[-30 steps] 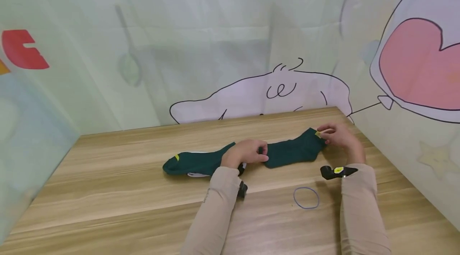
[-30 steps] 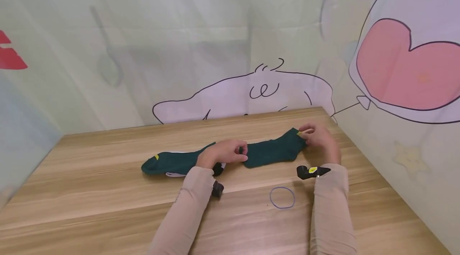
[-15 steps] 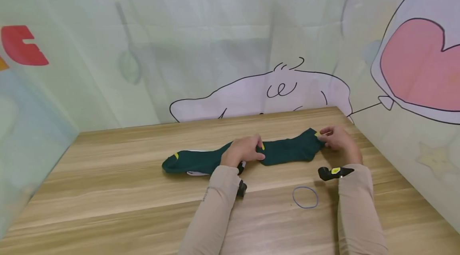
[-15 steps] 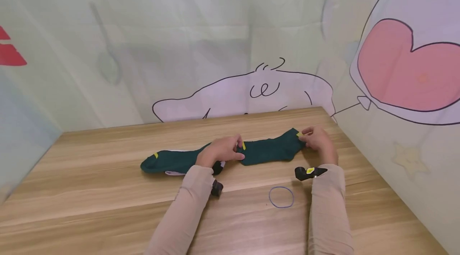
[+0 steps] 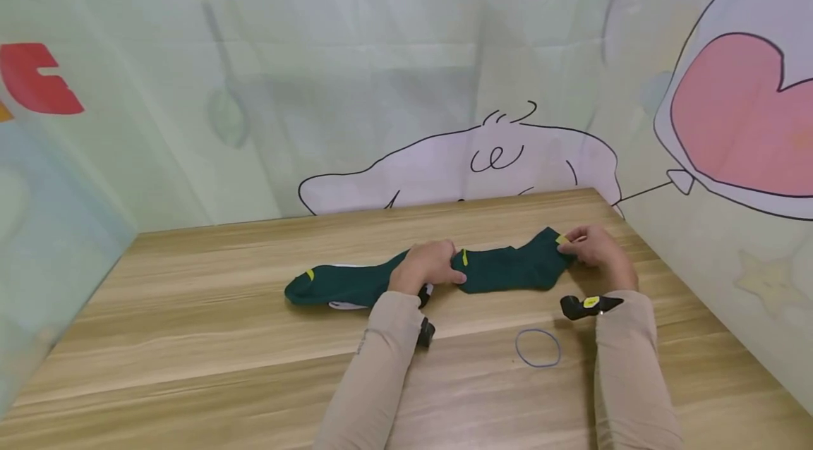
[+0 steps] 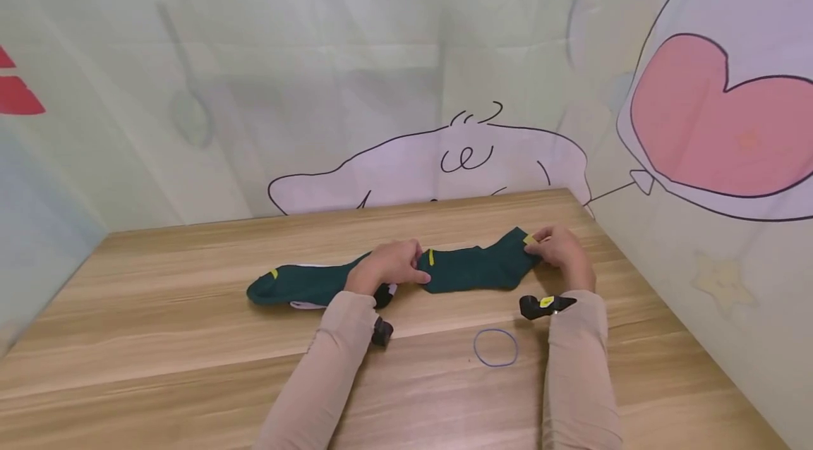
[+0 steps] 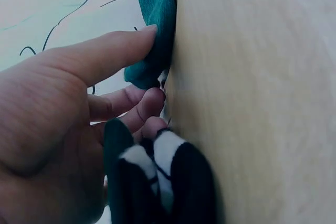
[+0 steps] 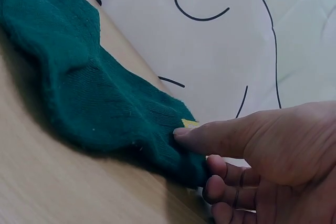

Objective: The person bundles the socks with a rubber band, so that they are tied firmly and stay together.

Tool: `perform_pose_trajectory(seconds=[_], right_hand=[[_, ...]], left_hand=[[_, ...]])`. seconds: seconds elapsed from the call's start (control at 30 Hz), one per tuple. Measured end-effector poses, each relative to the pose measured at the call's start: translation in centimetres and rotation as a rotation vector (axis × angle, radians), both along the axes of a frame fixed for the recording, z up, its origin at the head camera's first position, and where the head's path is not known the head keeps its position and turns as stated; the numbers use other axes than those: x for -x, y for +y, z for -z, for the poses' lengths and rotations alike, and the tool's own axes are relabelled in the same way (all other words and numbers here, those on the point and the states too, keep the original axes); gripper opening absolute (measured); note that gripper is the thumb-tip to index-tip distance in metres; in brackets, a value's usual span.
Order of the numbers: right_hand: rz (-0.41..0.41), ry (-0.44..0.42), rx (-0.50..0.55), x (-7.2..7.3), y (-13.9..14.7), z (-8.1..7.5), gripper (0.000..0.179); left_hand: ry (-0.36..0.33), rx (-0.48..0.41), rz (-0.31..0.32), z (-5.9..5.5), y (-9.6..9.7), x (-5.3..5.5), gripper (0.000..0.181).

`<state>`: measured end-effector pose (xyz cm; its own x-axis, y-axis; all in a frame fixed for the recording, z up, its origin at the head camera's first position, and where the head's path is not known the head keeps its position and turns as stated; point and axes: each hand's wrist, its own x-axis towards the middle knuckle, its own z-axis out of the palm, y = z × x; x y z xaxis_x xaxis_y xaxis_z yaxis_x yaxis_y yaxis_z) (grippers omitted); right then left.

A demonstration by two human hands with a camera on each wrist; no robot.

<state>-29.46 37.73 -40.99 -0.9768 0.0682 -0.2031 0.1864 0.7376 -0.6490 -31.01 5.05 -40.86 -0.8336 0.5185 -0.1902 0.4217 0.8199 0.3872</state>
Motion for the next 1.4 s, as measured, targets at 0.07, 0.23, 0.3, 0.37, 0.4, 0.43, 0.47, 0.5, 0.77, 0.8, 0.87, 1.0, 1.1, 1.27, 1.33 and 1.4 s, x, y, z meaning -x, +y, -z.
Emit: perform_pose_trajectory(seconds=[0.07, 0.23, 0.3, 0.37, 0.4, 0.43, 0.47, 0.5, 0.77, 0.8, 0.87, 1.0, 1.1, 1.27, 1.33, 1.4], right_hand=[[0.006, 0.003, 0.002, -0.1, 0.0, 0.0, 0.034], [-0.001, 0.019, 0.034, -0.2, -0.1, 0.0, 0.031], [-0.002, 0.029, 0.043, -0.2, -0.1, 0.0, 0.03], [-0.003, 0.039, 0.048, -0.3, -0.1, 0.0, 0.027], [-0.002, 0.043, 0.049, -0.3, -0.1, 0.0, 0.025], [-0.002, 0.046, 0.05, -0.3, -0.1, 0.0, 0.023], [-0.002, 0.046, 0.056, -0.3, -0.1, 0.0, 0.021], [-0.002, 0.045, 0.062, -0.3, 0.0, 0.0, 0.02], [-0.024, 0.077, 0.032, -0.5, 0.3, -0.4, 0.023], [-0.025, 0.079, 0.03, -0.6, 0.3, -0.5, 0.024], [-0.033, 0.081, 0.03, -0.6, 0.4, -0.5, 0.024], [-0.042, 0.086, 0.044, -0.6, 0.3, -0.4, 0.025], [-0.043, 0.089, 0.056, -0.6, 0.2, -0.5, 0.026], [-0.023, 0.09, 0.098, -0.5, 0.1, -0.4, 0.026], [-0.016, 0.091, 0.121, -0.4, 0.0, -0.3, 0.025], [-0.013, 0.099, 0.147, -0.4, 0.0, -0.3, 0.024]], left_hand=[[-0.001, -0.006, 0.005, 0.1, 0.0, 0.0, 0.034], [0.0, -0.009, 0.015, 0.1, -0.1, 0.1, 0.029], [0.0, -0.019, 0.02, 0.1, -0.2, 0.0, 0.028], [0.002, -0.033, 0.029, 0.1, -0.2, 0.0, 0.028], [0.002, -0.042, 0.034, 0.0, -0.2, 0.0, 0.028], [0.001, -0.052, 0.038, 0.0, -0.3, -0.1, 0.028], [-0.002, -0.06, 0.041, 0.0, -0.3, -0.1, 0.028], [-0.005, -0.067, 0.044, 0.0, -0.3, -0.1, 0.028], [-0.04, -0.147, 0.059, 0.0, -0.7, 0.2, 0.026], [-0.043, -0.161, 0.063, 0.0, -0.8, 0.2, 0.025], [-0.045, -0.185, 0.071, 0.0, -0.9, 0.3, 0.024], [-0.046, -0.211, 0.08, -0.2, -1.2, 0.4, 0.021], [-0.049, -0.225, 0.087, -0.3, -1.3, 0.4, 0.021], [-0.058, -0.257, 0.09, -0.4, -1.8, 0.7, 0.023], [-0.06, -0.273, 0.091, -0.4, -2.0, 0.8, 0.022], [-0.064, -0.293, 0.092, -0.5, -2.2, 0.8, 0.021]])
